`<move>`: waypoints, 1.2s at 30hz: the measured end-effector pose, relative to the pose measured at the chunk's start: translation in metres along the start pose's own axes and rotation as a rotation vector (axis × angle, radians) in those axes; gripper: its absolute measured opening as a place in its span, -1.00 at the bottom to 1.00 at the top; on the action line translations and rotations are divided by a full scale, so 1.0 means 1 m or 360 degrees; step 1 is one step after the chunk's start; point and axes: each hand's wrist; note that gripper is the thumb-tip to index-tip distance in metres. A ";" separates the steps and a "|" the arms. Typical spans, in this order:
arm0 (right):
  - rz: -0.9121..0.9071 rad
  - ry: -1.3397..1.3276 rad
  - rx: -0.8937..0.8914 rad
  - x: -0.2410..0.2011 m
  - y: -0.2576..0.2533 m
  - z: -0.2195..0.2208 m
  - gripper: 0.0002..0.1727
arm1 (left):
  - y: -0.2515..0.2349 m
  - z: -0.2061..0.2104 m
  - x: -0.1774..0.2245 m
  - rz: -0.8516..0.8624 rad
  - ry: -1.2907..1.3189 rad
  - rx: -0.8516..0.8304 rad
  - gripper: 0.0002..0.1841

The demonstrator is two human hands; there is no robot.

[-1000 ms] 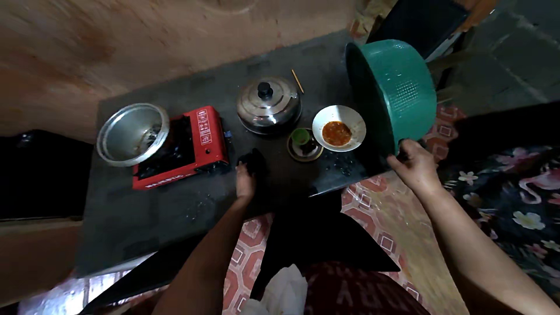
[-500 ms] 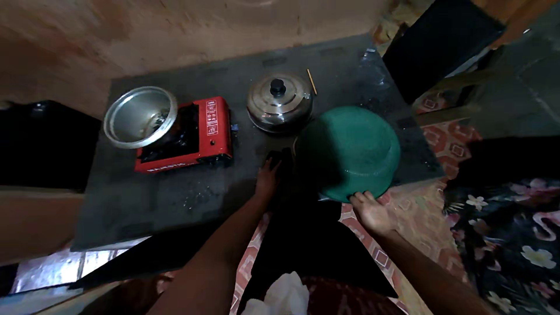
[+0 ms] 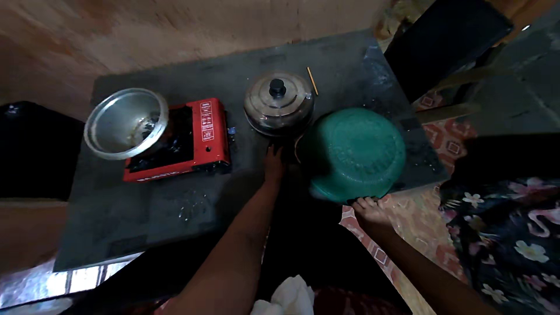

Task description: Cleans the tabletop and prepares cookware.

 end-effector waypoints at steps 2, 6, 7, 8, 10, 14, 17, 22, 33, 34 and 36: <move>0.0074 0.0001 -0.0056 -0.014 -0.004 -0.003 -0.82 | -0.008 -0.002 -0.007 0.0025 0.0017 -0.0026 -0.46; 0.0437 0.0063 -0.0674 -0.049 -0.016 -0.020 -0.72 | -0.018 -0.012 -0.017 0.0044 -0.0017 -0.0101 -0.45; 0.0568 0.0059 -0.0986 -0.063 -0.032 -0.038 -0.66 | -0.020 -0.015 -0.019 0.0053 -0.0008 -0.0131 -0.44; 0.0622 0.0014 -0.1160 -0.076 -0.050 -0.055 -0.62 | -0.022 -0.017 -0.020 0.0066 0.0009 -0.0159 -0.43; 0.0530 -0.0181 -0.1073 -0.101 -0.092 -0.083 -0.63 | -0.022 -0.017 -0.025 0.0096 0.0043 -0.0215 -0.41; 0.0219 -0.0430 -0.0450 -0.149 -0.217 -0.085 -0.62 | -0.020 -0.023 -0.034 0.0179 0.0032 -0.0369 -0.38; 0.0258 -0.0517 -0.0162 -0.175 -0.325 -0.055 -0.32 | -0.009 -0.024 -0.039 0.0262 0.0055 -0.0315 -0.40; 0.0479 -0.0408 -0.0320 -0.197 -0.425 -0.013 -0.10 | -0.002 -0.017 -0.045 0.0301 0.0108 -0.0131 -0.39; 0.0572 -0.1133 -0.0036 -0.122 -0.455 -0.085 -0.35 | -0.013 -0.011 -0.038 0.0282 0.0033 -0.0153 -0.47; 0.0594 -0.1263 -0.0011 -0.111 -0.452 -0.097 -0.36 | -0.018 -0.013 -0.035 0.0283 0.0029 -0.0191 -0.47; 0.0602 -0.1502 0.0071 -0.090 -0.438 -0.121 -0.42 | -0.029 -0.015 -0.029 0.0300 -0.0012 -0.0249 -0.47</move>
Point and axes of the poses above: each hand's wrist, its own y-axis away from the middle knuckle, its own z-axis out of the palm, x = y × z, and after that the axes turned 12 degrees about z, right-handed
